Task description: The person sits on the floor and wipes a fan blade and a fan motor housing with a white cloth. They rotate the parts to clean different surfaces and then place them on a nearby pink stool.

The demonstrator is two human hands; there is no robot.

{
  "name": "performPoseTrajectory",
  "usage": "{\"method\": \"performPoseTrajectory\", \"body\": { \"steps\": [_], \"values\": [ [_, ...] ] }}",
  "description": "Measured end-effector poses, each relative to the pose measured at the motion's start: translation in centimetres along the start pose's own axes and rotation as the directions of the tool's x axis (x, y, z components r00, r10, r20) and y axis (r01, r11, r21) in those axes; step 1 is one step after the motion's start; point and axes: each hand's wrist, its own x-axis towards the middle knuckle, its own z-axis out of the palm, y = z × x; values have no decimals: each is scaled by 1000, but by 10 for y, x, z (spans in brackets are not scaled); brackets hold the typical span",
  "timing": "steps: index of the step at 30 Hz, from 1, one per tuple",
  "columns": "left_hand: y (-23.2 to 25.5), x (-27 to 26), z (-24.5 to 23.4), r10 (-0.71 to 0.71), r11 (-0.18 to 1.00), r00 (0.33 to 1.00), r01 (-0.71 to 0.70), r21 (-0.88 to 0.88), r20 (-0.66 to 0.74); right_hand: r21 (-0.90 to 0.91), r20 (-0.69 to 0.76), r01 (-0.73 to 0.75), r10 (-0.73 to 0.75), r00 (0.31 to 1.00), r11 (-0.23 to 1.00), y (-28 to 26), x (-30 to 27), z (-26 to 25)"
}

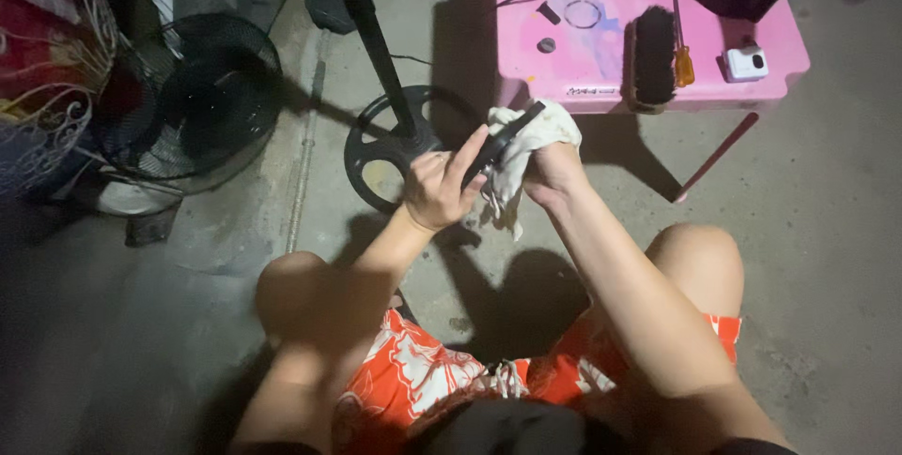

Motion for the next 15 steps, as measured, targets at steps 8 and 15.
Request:
{"method": "performPoseTrajectory", "body": {
  "steps": [8, 15],
  "values": [
    [3, 2, 16, -411, 907, 906, 395, -146, -104, -44, 116, 111, -105, 988, 993, 44, 1, -5],
    [-9, -6, 25, -398, 917, 884, 376, -131, -245, -455, -36, 67, -94, 995, 888, 61, 0, 4]
  ]
}}
